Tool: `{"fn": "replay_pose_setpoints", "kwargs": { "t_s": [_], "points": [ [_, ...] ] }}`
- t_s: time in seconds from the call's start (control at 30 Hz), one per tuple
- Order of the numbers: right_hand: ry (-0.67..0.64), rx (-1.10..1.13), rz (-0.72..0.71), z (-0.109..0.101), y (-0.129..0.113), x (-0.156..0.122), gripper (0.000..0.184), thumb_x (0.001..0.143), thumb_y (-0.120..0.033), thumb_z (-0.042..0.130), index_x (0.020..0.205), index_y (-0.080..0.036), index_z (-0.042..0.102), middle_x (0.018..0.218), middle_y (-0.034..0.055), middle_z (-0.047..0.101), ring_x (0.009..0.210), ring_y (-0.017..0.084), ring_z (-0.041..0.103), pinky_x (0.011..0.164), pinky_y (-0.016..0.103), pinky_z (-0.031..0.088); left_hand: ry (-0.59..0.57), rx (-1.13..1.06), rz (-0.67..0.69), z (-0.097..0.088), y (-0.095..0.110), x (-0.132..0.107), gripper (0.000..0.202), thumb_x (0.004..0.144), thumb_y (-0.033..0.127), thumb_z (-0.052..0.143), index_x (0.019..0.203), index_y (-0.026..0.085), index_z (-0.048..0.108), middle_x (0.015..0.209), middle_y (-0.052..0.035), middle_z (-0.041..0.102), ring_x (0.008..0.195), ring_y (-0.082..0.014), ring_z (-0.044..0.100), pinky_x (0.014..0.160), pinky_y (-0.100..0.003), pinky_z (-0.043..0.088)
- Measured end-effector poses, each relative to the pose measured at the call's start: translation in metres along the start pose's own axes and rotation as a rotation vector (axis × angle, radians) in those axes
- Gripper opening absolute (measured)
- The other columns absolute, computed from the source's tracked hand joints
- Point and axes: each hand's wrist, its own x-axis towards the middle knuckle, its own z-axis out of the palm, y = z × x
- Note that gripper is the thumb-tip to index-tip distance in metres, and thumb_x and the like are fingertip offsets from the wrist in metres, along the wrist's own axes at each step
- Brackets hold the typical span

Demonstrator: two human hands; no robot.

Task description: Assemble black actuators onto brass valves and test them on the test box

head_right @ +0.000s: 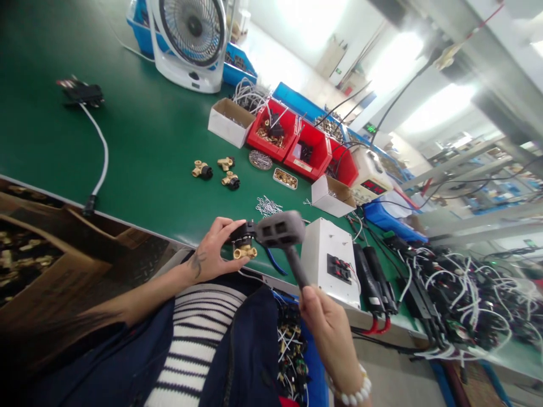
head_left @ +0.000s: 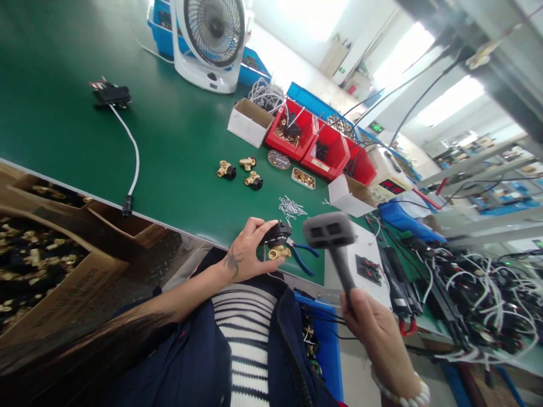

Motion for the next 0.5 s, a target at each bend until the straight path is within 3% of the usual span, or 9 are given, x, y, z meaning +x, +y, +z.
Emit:
{"fn": "replay_pose_setpoints", "kwargs": {
  "t_s": [0.1,0.13,0.3,0.43,0.5],
  "points": [
    [0.193,0.151,-0.038,0.000,0.000,-0.003,0.059,0.091,-0.074,0.039,0.069,-0.021,0.052,0.046,-0.0048,0.034,0.041,0.011,0.030,0.039,0.024,0.024,0.004,-0.003,0.004,0.000,0.000,-0.001,0.069,0.076,0.039,0.071,0.136,0.018,0.046,0.113,-0.0087,0.048,0.102,-0.0218,0.056,0.092,-0.039,0.055],
    [0.185,0.136,-0.040,0.002,0.001,-0.003,0.060,0.090,-0.075,0.039,0.068,-0.021,0.052,0.047,-0.0044,0.035,0.041,0.011,0.031,0.039,0.024,0.024,0.001,-0.005,0.006,0.000,0.001,-0.001,0.068,0.076,0.039,0.071,0.136,0.018,0.046,0.113,-0.0088,0.048,0.103,-0.0218,0.056,0.092,-0.039,0.055],
    [-0.102,-0.118,-0.014,0.007,0.003,0.006,0.064,0.085,-0.078,0.048,0.057,-0.020,0.046,0.050,-0.0021,0.039,0.046,0.011,0.035,0.042,0.023,0.025,-0.021,0.019,-0.005,0.000,0.001,0.001,0.067,0.076,0.037,0.071,0.135,0.016,0.047,0.113,-0.0086,0.048,0.103,-0.0205,0.057,0.090,-0.036,0.057],
    [0.080,0.047,-0.037,0.003,0.000,0.009,0.062,0.091,-0.076,0.035,0.064,-0.022,0.046,0.049,-0.0056,0.031,0.043,0.011,0.026,0.040,0.024,0.021,-0.027,0.056,-0.018,-0.008,-0.001,0.000,0.068,0.075,0.038,0.072,0.135,0.017,0.047,0.114,-0.0085,0.049,0.102,-0.0214,0.057,0.088,-0.037,0.058],
    [0.097,0.070,-0.068,0.007,-0.005,0.002,0.063,0.093,-0.075,0.023,0.065,-0.022,0.043,0.049,-0.0058,0.030,0.043,0.011,0.026,0.042,0.024,0.021,-0.034,0.035,-0.004,-0.012,0.006,-0.002,0.065,0.077,0.037,0.070,0.135,0.018,0.048,0.113,-0.0090,0.049,0.103,-0.0237,0.057,0.087,-0.040,0.057]
  ]
}}
